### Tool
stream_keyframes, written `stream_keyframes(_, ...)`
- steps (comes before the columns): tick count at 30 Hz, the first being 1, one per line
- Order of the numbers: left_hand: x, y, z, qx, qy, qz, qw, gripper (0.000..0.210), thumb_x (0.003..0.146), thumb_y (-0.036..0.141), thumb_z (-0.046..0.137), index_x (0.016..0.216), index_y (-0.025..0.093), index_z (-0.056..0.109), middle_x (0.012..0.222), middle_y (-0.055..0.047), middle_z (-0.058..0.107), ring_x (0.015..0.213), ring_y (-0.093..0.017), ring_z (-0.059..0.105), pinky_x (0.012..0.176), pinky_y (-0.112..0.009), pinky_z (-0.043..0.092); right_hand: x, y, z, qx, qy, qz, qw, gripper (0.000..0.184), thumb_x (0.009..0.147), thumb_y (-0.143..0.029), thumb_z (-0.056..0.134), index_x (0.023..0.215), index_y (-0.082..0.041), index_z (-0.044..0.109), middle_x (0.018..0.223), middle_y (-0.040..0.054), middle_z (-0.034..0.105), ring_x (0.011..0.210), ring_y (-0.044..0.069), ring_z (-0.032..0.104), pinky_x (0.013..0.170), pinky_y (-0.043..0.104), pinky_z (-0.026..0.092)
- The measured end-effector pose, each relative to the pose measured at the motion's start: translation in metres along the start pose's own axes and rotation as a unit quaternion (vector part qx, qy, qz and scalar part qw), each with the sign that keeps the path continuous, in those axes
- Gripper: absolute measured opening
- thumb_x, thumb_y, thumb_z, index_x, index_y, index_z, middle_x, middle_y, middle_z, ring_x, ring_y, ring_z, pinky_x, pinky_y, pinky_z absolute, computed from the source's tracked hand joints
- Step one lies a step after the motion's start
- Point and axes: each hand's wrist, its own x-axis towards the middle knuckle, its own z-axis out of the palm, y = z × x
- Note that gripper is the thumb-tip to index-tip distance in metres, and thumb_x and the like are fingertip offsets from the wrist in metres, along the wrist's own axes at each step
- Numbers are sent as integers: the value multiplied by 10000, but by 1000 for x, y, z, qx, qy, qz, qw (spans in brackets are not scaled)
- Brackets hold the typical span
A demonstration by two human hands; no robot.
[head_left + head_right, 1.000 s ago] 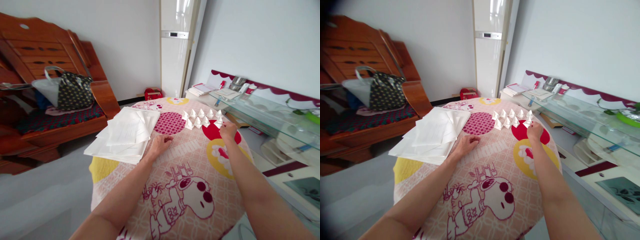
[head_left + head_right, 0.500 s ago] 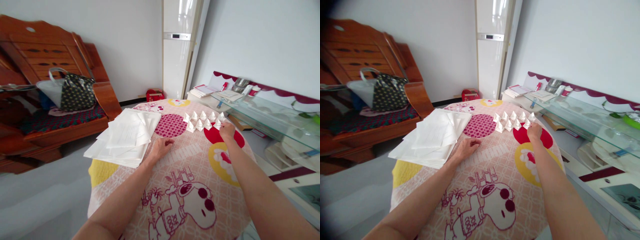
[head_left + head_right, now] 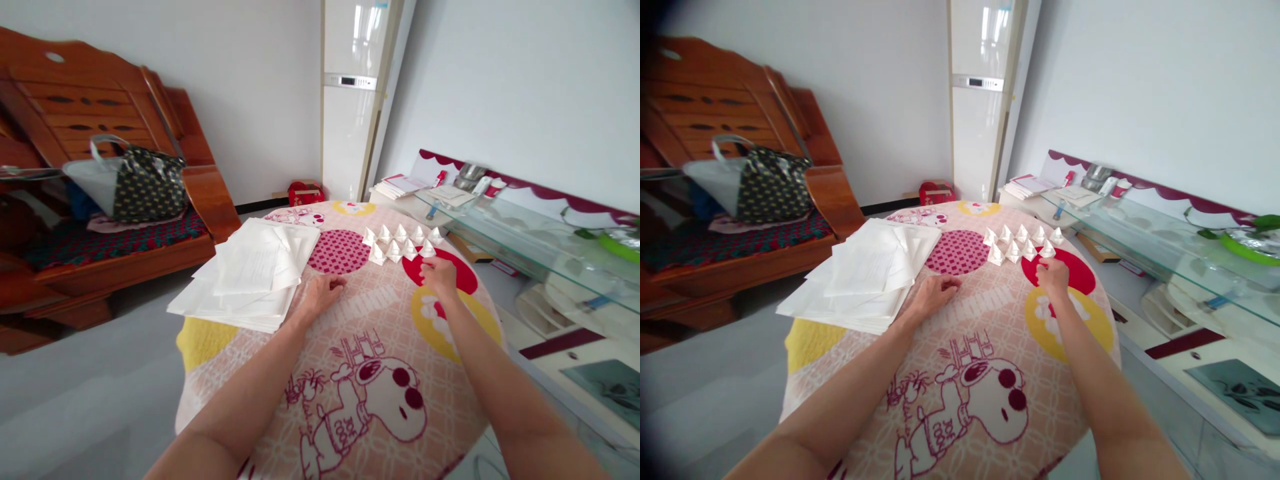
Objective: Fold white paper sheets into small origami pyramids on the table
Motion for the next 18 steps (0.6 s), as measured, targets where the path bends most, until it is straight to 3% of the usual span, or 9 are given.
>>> stream_keyframes(3,-1,2,0,1,7,-3,1000,307,844,128,593,1058,192,804,1027,-36,816,915,-185,750,909,-289,581,-42,-25,18,79,-128,14,988,342,769,-200,577,1042,-127,768,603,30,705,448,170,622,426,238,435)
stream_keyframes(6,-3,6,1,7,12,6,1000,313,825,104,599,1040,197,806,1019,-32,817,913,-191,745,904,-298,582,-73,-38,37,125,-185,4,975,350,754,-243,592,1040,-135,763,586,16,694,411,161,586,368,228,369)
stream_keyframes(8,-4,7,2,13,13,18,1000,323,812,95,601,1034,203,809,998,-32,818,882,-193,738,897,-307,581,-85,-37,48,123,-174,-25,977,291,736,-263,596,938,-156,776,563,15,678,437,169,593,410,244,414)
stream_keyframes(12,-4,9,0,52,18,38,998,287,823,110,604,1006,193,809,988,-47,811,869,-190,727,880,-288,564,-90,-26,58,134,-76,-73,985,304,747,-351,569,859,-166,783,560,41,673,532,213,623,509,297,476)
stream_keyframes(16,-3,13,-15,97,42,28,994,220,896,187,587,934,171,803,970,-90,797,906,-214,720,911,-307,536,-93,-26,57,136,-61,-84,985,337,726,-381,542,825,-161,778,550,40,656,521,212,591,545,316,462)
stream_keyframes(18,-3,13,-28,115,80,-7,990,239,936,219,559,948,161,791,991,-117,785,955,-235,719,923,-322,527,-94,-28,56,135,-56,-91,985,348,716,-390,536,811,-155,774,543,42,648,515,208,578,549,319,451)
